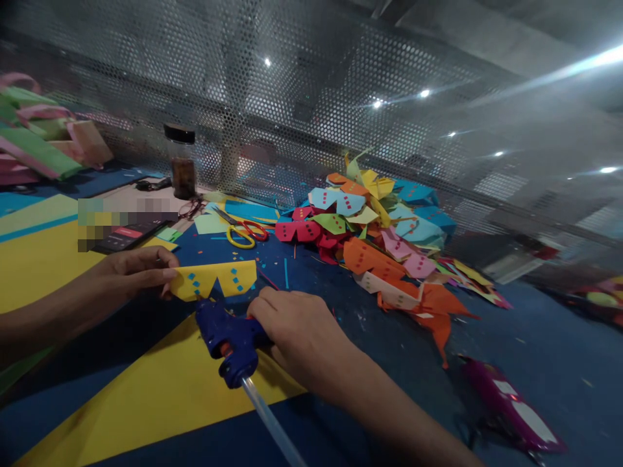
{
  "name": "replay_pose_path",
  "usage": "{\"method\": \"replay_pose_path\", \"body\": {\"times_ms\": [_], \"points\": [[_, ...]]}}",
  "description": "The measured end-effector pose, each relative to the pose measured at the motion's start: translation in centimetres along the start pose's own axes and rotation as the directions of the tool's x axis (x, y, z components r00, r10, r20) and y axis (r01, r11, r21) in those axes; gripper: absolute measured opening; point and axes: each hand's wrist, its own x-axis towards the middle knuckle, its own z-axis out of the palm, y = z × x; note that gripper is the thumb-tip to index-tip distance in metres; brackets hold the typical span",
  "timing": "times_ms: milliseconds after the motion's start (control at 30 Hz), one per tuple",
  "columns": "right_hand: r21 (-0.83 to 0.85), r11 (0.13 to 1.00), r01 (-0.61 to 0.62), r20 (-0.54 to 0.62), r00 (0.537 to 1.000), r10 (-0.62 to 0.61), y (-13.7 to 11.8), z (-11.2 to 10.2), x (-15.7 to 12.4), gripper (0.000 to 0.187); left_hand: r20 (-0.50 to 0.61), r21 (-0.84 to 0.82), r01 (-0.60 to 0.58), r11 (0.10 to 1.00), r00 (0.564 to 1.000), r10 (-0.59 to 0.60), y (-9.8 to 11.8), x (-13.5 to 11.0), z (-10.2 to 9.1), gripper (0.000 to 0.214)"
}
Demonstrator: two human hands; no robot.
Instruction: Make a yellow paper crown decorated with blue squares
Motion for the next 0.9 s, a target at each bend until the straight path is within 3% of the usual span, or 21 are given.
{"method": "replay_pose_path", "body": {"times_ms": [900], "points": [[0.036,0.999,-0.016,-0.050,0.999,0.017,-0.06,0.01,-0.08,0.025,0.016,0.010,0.013,1.000,1.000,-0.013,0.42,-0.27,0.17,0.021]]}}
